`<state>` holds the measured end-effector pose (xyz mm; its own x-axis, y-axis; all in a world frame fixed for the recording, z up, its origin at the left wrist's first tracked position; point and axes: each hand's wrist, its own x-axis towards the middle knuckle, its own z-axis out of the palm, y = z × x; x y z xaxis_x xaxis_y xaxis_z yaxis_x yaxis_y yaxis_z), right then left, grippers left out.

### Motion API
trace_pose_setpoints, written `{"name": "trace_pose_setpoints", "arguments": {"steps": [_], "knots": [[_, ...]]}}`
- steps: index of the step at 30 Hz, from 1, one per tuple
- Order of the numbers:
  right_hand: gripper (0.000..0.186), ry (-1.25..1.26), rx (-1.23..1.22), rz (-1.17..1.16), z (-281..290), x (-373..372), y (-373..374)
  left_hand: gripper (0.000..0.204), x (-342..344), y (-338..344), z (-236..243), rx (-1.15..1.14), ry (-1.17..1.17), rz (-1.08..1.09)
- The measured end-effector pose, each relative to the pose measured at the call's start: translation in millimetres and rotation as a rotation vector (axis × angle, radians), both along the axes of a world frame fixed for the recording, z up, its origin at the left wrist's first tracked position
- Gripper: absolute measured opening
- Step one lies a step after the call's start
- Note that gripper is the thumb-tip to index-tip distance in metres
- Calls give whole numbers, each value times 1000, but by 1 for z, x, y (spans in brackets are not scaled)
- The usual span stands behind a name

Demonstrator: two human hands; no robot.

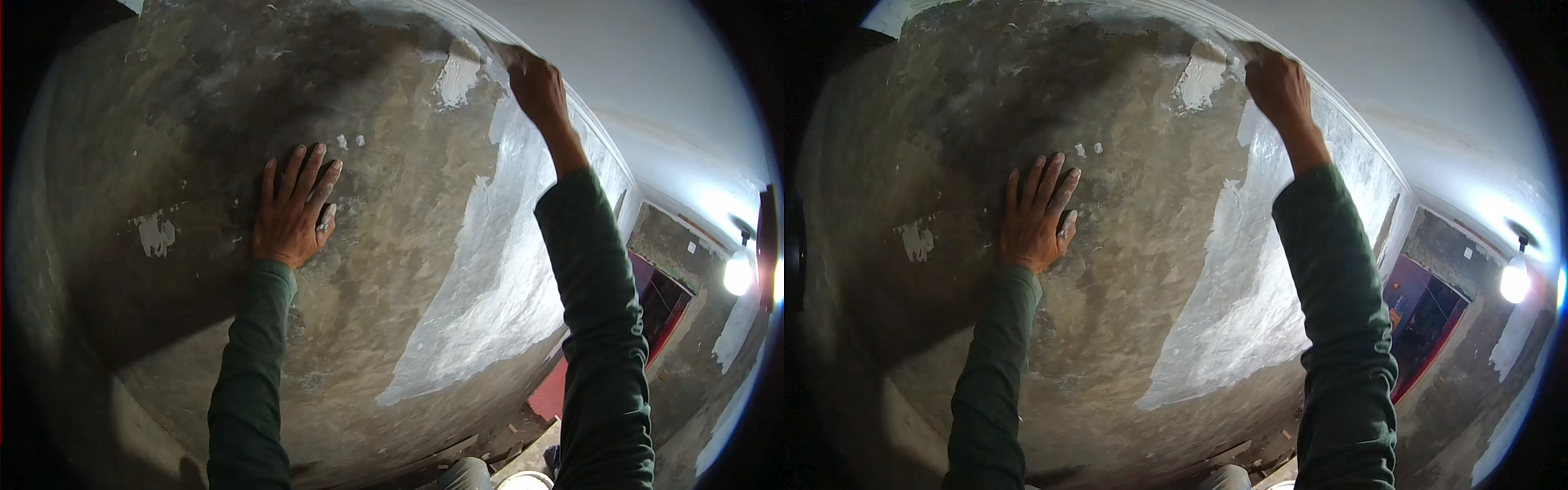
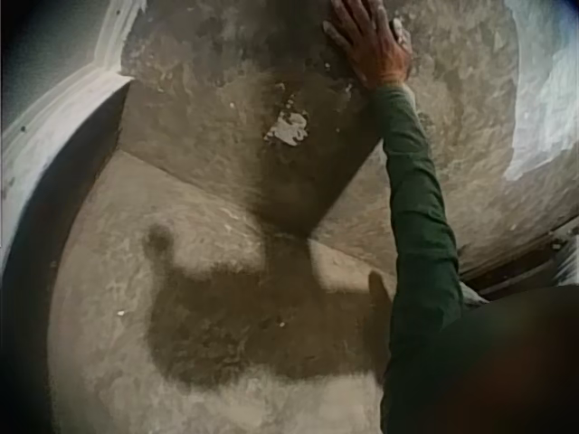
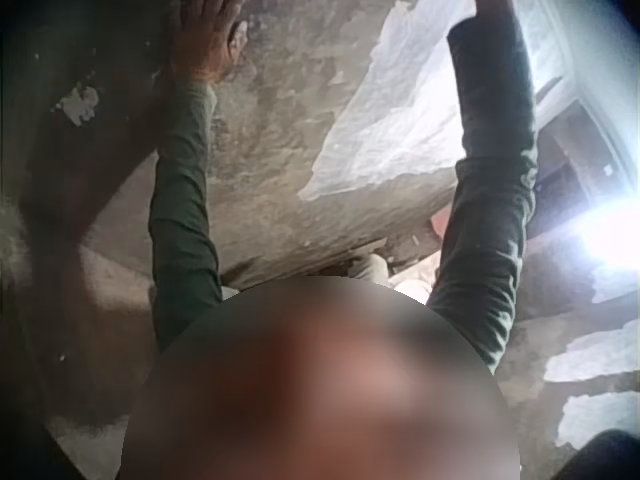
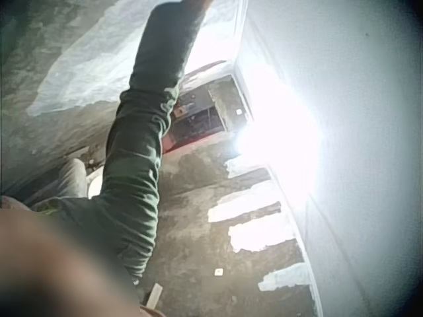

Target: Applying plaster or filler to a wall with a putty knife.

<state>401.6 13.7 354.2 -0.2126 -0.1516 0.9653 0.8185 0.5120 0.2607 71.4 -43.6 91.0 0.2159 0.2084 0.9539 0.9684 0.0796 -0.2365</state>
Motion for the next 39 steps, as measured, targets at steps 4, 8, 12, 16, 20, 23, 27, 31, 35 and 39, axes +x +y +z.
{"name": "trace_pose_setpoints", "arguments": {"steps": [4,8,12,16,20,23,27,31,35,39], "knots": [[38,-34,-88,-25,34,-12,10,74,-3,2,-2,11,6,15],[39,-53,-175,-91,38,-14,24,73,1,1,-1,2,9,-3],[37,-82,-229,16,13,-17,25,73,-1,4,-2,-6,0,-25],[36,-82,-241,23,-27,-18,13,71,-5,-13,-1,21,1,-8],[32,-72,-220,36,-71,-4,35,80,0,1,1,-3,3,-65],[29,-15,-244,20,-113,-11,32,74,-1,3,-3,9,-10,20],[28,-33,-176,39,-157,-11,38,71,-2,7,-3,49,3,48],[27,-75,-147,30,-209,-15,36,72,-4,10,-5,82,15,35],[28,-93,-125,8,-260,-23,27,71,-6,11,-5,79,23,31],[35,-81,-174,-22,-317,-30,25,70,-6,10,-4,116,50,15]]}}
